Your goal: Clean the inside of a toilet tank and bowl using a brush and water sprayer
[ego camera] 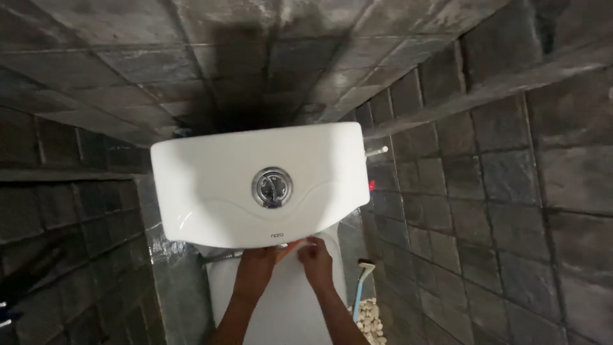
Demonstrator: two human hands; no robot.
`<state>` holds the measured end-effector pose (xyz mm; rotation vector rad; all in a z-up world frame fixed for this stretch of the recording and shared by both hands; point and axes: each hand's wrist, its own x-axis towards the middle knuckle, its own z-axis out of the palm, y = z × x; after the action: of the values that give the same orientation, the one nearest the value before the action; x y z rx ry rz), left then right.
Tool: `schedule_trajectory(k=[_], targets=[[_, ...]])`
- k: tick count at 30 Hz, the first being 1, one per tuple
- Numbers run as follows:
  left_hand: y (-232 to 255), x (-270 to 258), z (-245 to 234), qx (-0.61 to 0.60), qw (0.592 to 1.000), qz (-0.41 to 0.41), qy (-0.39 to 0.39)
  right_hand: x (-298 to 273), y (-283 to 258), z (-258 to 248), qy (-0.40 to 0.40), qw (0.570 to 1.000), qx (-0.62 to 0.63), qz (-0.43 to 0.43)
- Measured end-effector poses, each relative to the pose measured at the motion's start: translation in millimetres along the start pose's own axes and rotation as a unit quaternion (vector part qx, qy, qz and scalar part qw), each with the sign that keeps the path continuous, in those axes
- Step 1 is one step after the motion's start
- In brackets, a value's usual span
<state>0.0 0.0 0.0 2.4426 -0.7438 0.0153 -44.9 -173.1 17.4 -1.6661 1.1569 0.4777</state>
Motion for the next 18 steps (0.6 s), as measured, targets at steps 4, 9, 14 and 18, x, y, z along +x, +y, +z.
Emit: schedule_trajectory(k=[4,9,14,18], targets=[[-14,-33,29,-0.044,0.996,-0.042,-0.071,9,10,-22,0.072,0.995,-0.061,-0.030],[6,-38,12,-0.166,0.917,-0.345,-0.112,-15,-79,-76,0.191,0.981,0.030,-0.006],[-5,11,-91,-0.120,0.817,-0.449,0.342,36,-137,-121,0.168,0.971,0.143,-0.089],[-34,84,-189,-0.269,0.682,-0.650,0.200,-28,-250,-114,0.099,0.988,-0.088,0.077]])
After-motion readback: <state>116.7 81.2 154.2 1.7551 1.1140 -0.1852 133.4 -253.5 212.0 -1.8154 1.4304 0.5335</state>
